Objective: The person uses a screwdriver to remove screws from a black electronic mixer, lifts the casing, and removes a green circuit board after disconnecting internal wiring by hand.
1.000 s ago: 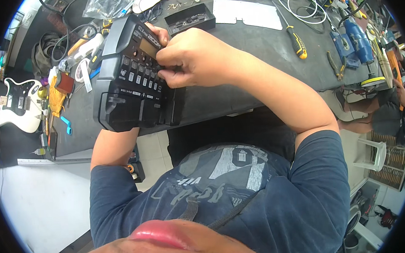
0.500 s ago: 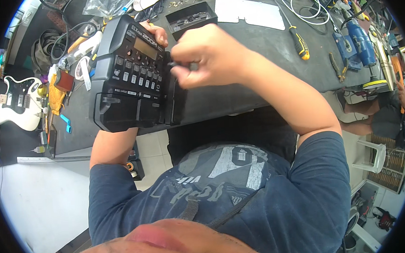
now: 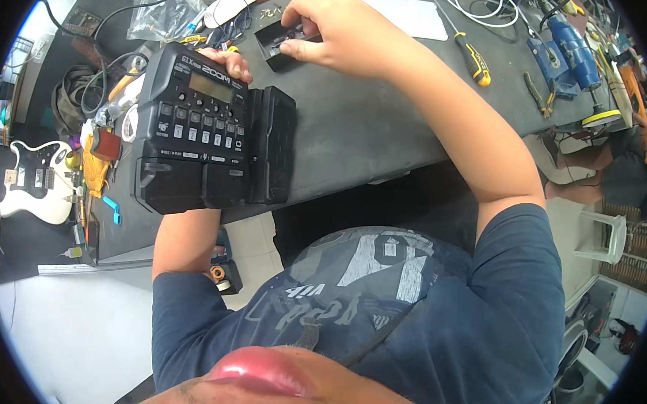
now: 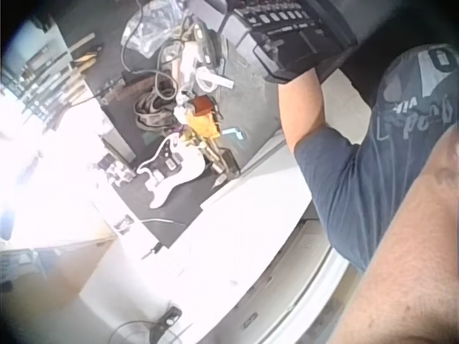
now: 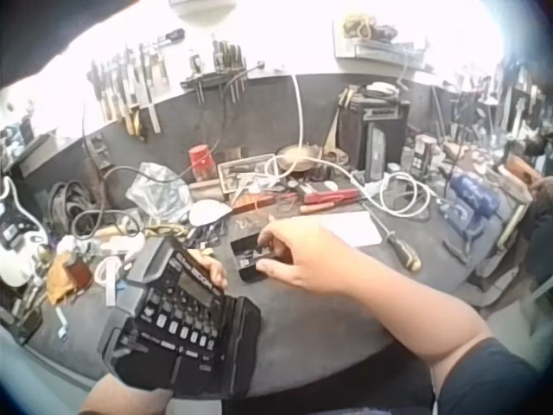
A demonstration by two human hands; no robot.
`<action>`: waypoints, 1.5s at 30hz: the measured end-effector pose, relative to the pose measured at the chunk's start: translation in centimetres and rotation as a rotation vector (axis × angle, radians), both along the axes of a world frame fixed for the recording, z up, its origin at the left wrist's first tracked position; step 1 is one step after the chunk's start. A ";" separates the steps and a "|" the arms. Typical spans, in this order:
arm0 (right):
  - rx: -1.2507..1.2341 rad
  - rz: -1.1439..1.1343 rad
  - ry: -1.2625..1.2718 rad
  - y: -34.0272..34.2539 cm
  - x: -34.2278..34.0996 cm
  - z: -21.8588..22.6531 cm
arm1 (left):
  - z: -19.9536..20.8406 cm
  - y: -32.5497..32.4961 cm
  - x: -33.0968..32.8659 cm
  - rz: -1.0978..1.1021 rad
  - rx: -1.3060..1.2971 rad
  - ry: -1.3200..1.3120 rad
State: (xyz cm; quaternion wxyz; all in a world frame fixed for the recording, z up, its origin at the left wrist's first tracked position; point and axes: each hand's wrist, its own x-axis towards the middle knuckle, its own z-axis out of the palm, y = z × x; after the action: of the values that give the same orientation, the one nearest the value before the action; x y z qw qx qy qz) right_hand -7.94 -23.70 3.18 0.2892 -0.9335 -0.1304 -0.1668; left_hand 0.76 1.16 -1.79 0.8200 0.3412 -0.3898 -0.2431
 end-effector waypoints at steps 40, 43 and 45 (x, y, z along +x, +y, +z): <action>1.335 -0.017 0.311 -6.0 -10.6 -8.5 | 6.0 -5.9 -1.9 0.415 0.952 -1.211; 0.462 -0.462 0.162 -4.5 -11.7 -6.3 | 5.9 -5.6 -1.9 0.363 0.993 -1.221; 0.357 -0.461 0.214 -4.5 -12.1 -5.4 | 5.9 -5.5 -2.0 0.350 0.996 -1.224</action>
State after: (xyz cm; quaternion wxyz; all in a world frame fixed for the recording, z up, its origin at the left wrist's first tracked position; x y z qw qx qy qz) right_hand -20.04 -28.19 -2.27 0.4153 -0.8852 0.1471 -0.1492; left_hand -1.21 -4.33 4.07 0.2392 0.7952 -0.5565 -0.0266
